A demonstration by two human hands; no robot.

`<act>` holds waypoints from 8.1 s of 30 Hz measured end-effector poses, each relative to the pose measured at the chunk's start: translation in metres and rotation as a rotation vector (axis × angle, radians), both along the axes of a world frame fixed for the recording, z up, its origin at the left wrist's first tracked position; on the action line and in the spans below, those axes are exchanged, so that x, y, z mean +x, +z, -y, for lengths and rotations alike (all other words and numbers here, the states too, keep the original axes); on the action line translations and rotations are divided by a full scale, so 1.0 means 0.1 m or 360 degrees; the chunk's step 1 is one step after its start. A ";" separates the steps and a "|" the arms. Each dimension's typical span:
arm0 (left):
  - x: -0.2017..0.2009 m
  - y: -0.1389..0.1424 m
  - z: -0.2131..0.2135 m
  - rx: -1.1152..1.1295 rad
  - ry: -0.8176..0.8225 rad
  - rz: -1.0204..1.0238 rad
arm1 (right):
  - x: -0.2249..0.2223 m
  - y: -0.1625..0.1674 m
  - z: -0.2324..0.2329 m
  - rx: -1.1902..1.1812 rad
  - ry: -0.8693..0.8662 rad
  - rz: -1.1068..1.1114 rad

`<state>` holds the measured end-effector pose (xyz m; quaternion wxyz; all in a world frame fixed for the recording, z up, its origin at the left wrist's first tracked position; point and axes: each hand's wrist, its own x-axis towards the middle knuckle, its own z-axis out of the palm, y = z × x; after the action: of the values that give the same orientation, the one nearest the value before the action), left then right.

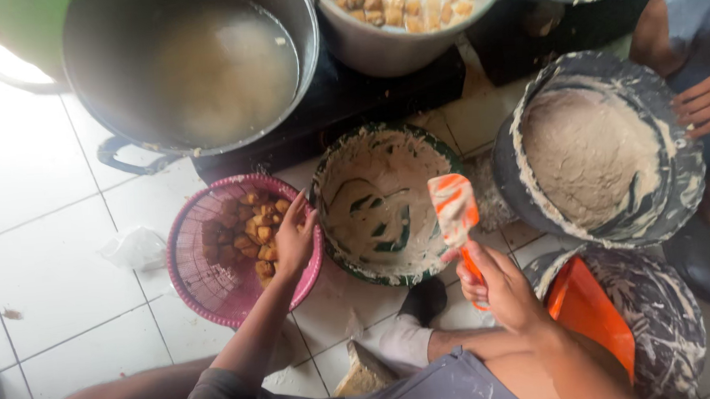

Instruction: The person repeatedly picks small fried food items from a pink basket, coats them with batter using an orange spatula, and places them into a pot of hot oil. The process is repeated continuously throughout the clip.

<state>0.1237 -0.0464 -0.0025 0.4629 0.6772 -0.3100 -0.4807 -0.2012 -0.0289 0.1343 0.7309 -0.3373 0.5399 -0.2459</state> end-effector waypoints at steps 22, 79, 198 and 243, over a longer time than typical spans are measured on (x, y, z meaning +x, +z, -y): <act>0.69 -0.86 -0.97 0.0397 -0.0286 0.1169 | 1.64 -1.92 0.97 -0.1085 0.0566 -0.1749; -1.36 0.72 -0.62 0.0079 -0.0467 -0.1200 | 0.12 -0.06 -0.08 -0.0504 0.0052 -0.0171; 0.83 -1.06 -1.09 0.1058 -0.0656 0.1081 | 1.41 -1.81 0.72 -0.1190 0.1004 -0.1750; -1.42 0.86 -0.49 -0.0233 -0.0272 -0.0963 | 0.19 -0.29 -0.08 -0.0744 -0.0007 -0.0186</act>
<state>-0.0179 0.0030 0.0832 0.5394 0.4401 -0.2479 -0.6738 -0.1821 -0.0208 0.1055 0.5999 -0.5099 0.5104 -0.3459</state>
